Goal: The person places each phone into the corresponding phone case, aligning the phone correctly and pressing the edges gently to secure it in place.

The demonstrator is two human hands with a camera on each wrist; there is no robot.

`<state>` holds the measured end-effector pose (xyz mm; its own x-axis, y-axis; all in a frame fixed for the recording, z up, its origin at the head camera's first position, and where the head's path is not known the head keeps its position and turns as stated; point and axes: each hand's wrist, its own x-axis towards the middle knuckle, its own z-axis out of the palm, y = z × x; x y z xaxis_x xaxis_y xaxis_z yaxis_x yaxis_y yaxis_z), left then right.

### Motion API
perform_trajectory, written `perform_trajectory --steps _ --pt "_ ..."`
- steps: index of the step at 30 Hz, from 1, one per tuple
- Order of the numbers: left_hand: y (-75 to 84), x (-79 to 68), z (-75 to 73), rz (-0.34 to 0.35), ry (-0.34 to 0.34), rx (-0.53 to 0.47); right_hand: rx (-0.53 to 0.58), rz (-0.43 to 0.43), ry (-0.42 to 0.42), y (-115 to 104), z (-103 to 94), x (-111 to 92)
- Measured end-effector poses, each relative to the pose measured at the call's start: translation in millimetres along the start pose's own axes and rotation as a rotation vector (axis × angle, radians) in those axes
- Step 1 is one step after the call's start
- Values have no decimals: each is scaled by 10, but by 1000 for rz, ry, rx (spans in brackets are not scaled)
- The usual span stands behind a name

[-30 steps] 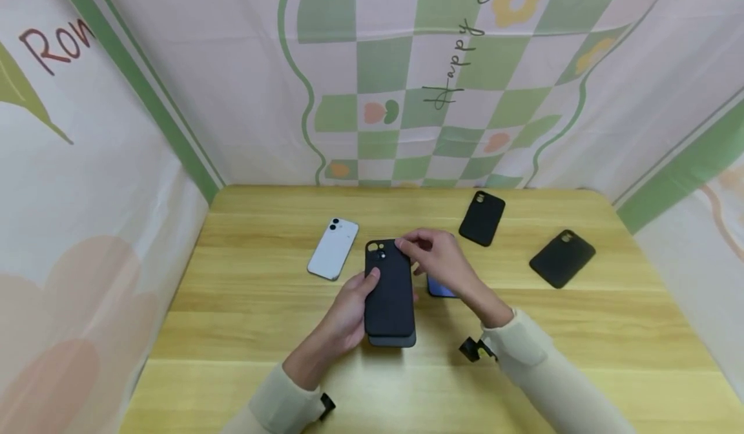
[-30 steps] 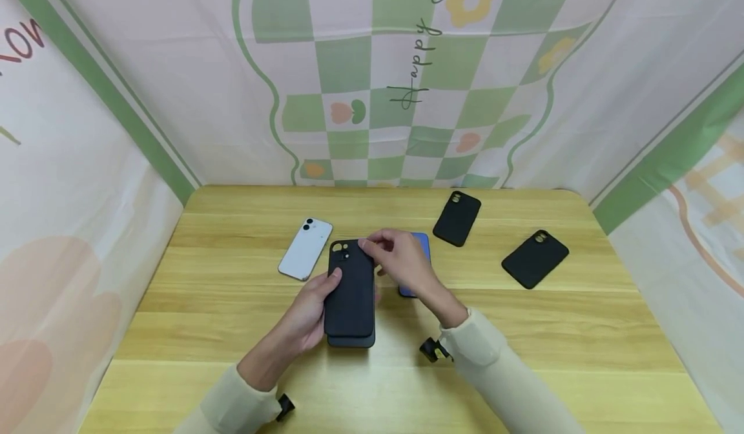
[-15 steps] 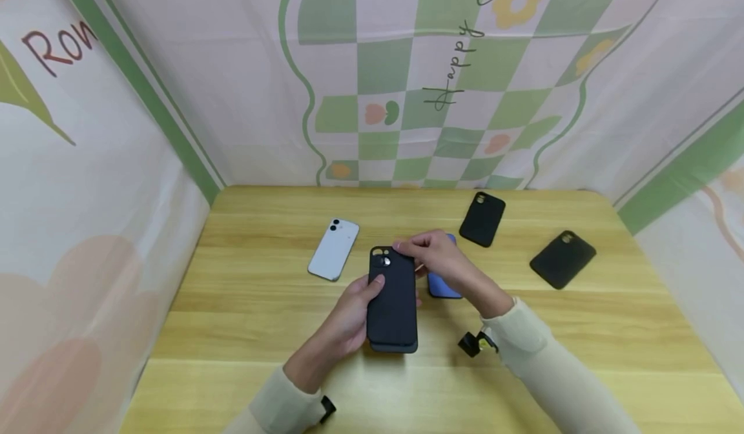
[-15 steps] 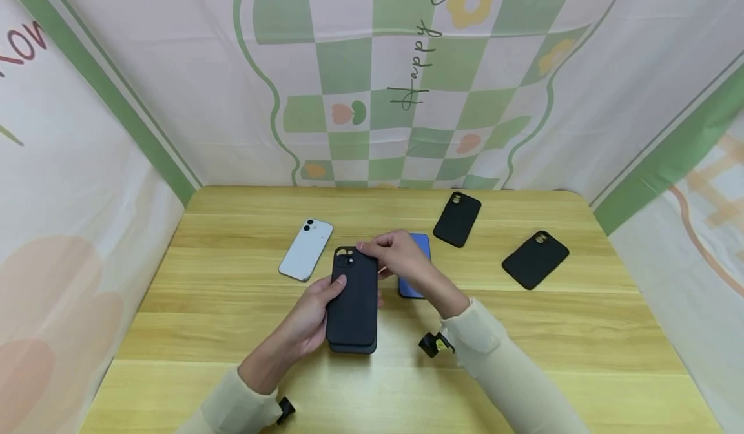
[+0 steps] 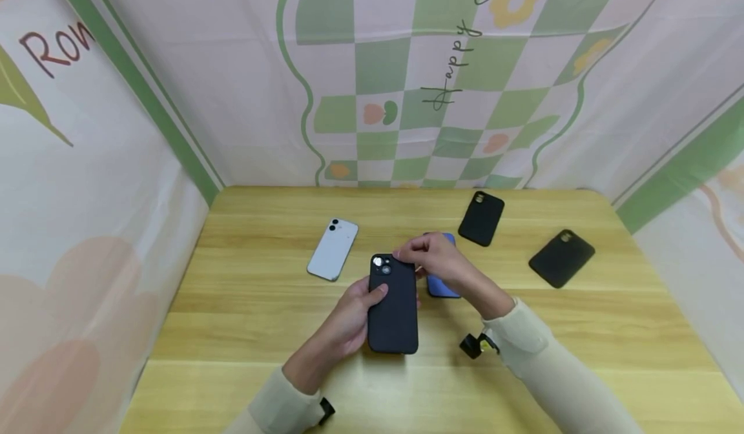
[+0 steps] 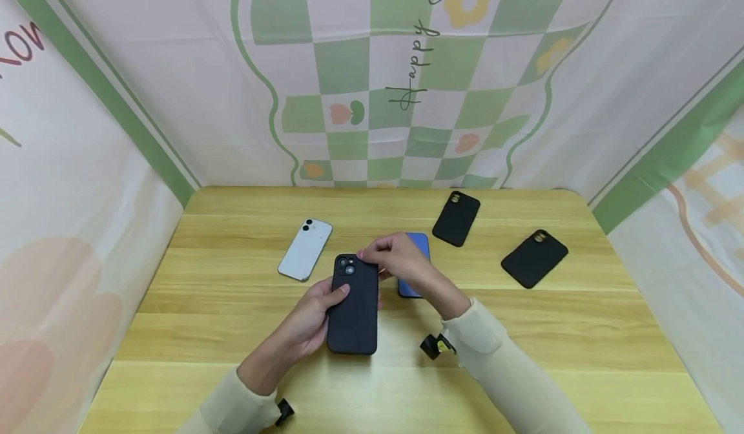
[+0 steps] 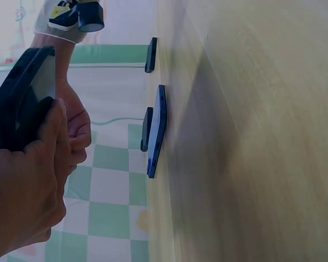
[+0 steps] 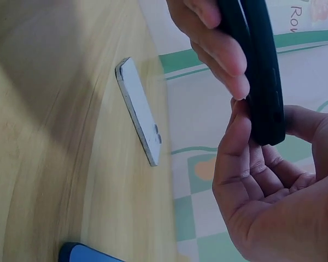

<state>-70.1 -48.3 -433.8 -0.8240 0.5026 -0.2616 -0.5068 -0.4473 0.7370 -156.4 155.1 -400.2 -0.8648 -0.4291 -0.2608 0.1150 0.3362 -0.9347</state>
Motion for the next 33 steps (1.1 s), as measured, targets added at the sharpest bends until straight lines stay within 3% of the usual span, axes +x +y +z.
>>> perform_trajectory --steps 18,25,33 --pt "-21 -19 1 -6 30 25 46 2 -30 36 13 -31" --pt "-28 -28 -4 4 29 39 -7 28 -42 55 -13 -54" --pt "-38 -29 -10 14 30 54 17 29 -32 67 -27 -72"
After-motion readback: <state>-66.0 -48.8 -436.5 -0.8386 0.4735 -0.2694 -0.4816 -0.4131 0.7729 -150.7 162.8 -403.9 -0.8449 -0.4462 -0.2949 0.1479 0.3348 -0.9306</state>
